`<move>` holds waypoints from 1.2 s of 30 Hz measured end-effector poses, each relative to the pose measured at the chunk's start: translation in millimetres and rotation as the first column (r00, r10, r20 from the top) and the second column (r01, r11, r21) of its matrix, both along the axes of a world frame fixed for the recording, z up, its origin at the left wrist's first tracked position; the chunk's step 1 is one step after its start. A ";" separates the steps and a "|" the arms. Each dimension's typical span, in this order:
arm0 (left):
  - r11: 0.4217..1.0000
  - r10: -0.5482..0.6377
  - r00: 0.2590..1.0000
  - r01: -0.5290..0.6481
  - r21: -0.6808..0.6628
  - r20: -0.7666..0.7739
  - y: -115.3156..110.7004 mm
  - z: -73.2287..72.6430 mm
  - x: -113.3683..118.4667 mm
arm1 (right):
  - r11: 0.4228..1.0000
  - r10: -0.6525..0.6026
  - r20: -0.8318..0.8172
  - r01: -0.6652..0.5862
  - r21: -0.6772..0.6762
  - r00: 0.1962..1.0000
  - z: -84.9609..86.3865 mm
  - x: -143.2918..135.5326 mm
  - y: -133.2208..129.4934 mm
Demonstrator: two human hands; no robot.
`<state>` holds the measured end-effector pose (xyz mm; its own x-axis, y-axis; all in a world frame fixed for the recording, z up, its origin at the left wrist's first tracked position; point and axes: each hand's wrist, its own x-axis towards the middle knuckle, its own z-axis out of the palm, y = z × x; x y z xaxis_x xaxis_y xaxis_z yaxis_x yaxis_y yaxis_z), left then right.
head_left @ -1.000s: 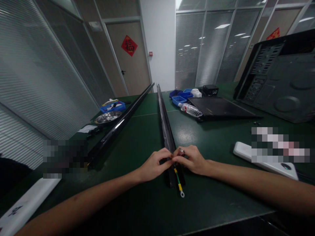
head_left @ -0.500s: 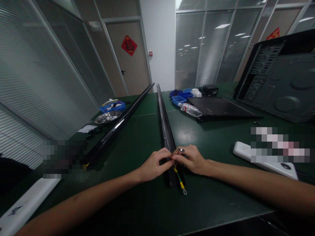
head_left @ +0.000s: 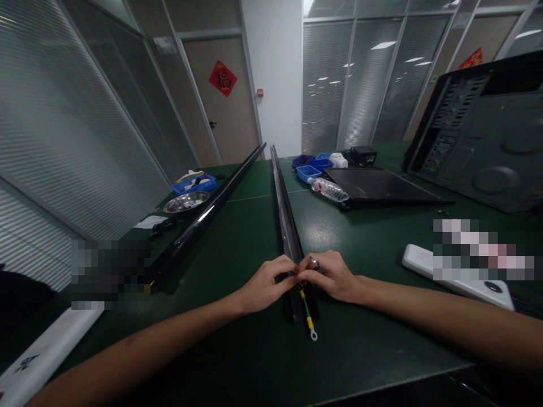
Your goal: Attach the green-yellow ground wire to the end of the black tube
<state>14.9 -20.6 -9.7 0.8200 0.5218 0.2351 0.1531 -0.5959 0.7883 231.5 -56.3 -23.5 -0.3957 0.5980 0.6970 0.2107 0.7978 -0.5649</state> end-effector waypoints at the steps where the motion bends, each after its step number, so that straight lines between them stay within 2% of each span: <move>1: 1.000 -0.002 1.000 0.002 0.000 -0.001 0.0 0.4 0.1 | 1.000 0.000 0.007 0.001 -0.006 1.000 -0.2 0.0 0.3; 16: 1.000 0.013 1.000 -0.013 -0.007 -0.011 -2.5 5.7 0.2 | 1.000 -0.008 0.040 0.009 -0.024 0.999 1.0 0.4 0.2; 27: 0.999 0.023 0.999 -0.022 0.034 -0.031 -0.5 1.1 -0.4 | 1.000 -0.023 0.049 0.022 0.013 0.999 4.6 -1.6 -1.3; 36: 1.000 0.014 1.000 -0.013 0.018 -0.016 -1.7 3.4 -0.7 | 1.000 -0.016 0.029 0.016 0.006 0.999 3.1 -0.7 -1.1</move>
